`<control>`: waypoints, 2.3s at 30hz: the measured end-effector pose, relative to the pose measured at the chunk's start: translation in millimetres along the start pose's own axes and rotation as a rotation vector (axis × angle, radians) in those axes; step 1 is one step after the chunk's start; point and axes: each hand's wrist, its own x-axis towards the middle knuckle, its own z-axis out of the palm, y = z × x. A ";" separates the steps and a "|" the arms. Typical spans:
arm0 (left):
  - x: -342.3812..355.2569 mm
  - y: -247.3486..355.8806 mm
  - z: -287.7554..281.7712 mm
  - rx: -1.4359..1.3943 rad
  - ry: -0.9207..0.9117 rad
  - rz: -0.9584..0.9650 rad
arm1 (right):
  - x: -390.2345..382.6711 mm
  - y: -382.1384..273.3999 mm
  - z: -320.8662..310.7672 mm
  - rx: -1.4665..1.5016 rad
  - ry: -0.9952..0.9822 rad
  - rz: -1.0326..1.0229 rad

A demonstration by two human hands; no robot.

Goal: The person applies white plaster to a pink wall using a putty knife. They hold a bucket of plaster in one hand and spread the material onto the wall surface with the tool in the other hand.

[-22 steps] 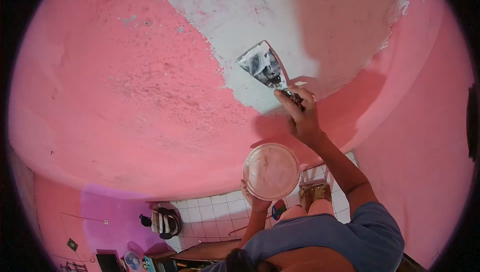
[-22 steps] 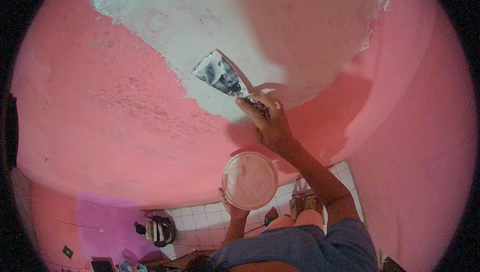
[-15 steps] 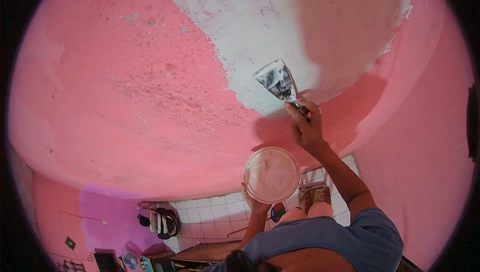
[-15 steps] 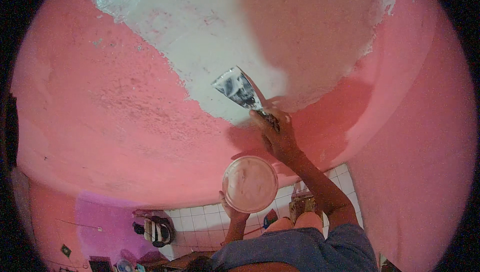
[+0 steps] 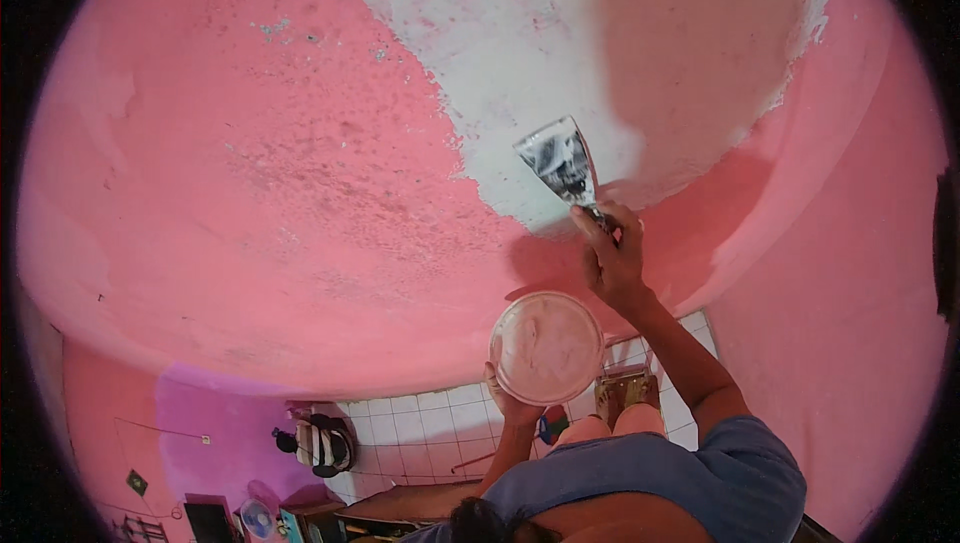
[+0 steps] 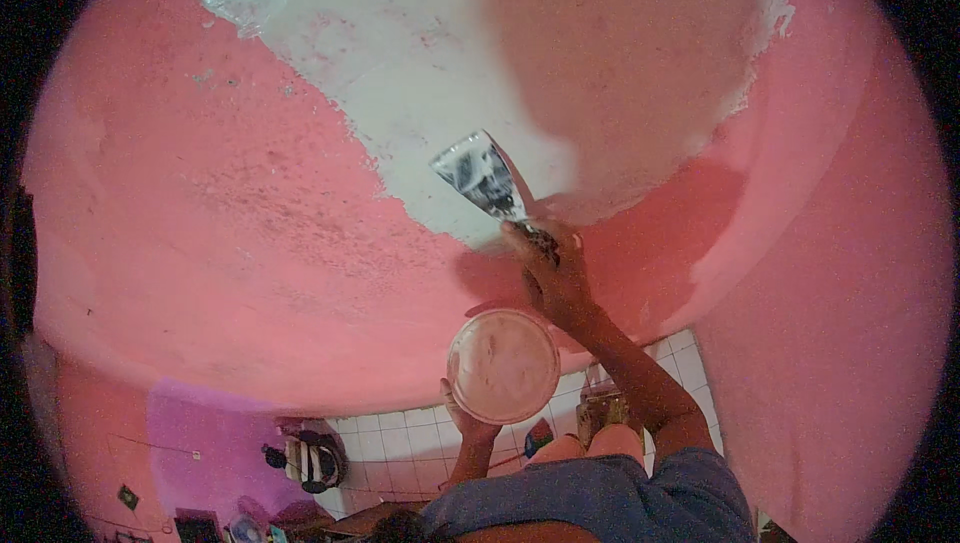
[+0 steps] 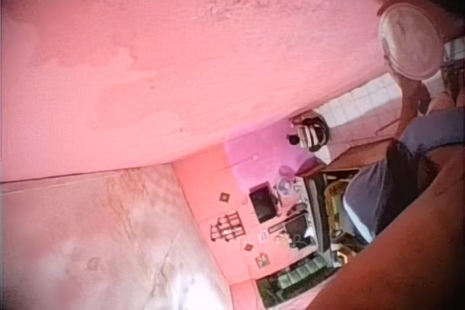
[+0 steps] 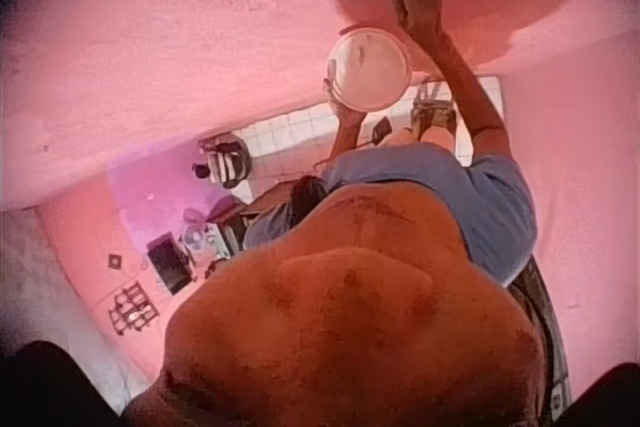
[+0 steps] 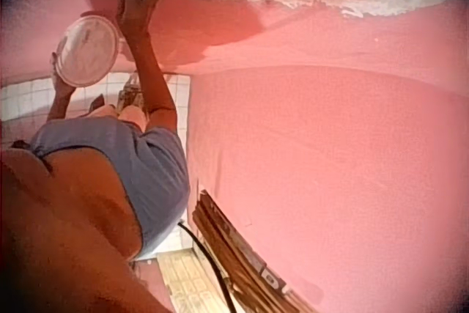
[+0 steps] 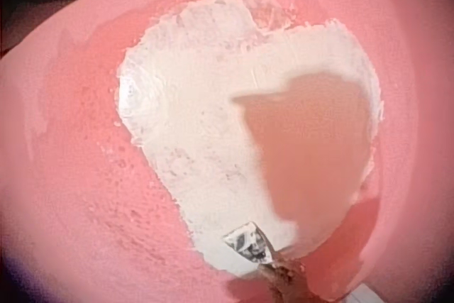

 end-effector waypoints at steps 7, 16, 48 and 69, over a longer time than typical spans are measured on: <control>-0.3 -1.0 2.2 0.054 -0.006 0.012 | 22.9 -10.6 -1.9 -0.006 0.015 0.008; -2.5 -2.6 6.2 0.061 0.005 0.024 | -10.5 -6.3 5.4 0.024 -0.004 0.070; -6.4 1.1 1.0 0.011 0.062 0.019 | -7.2 -30.5 22.3 0.096 -0.154 -0.034; -2.9 1.1 -1.4 0.064 0.039 0.059 | 18.4 -36.8 12.7 0.045 -0.027 0.003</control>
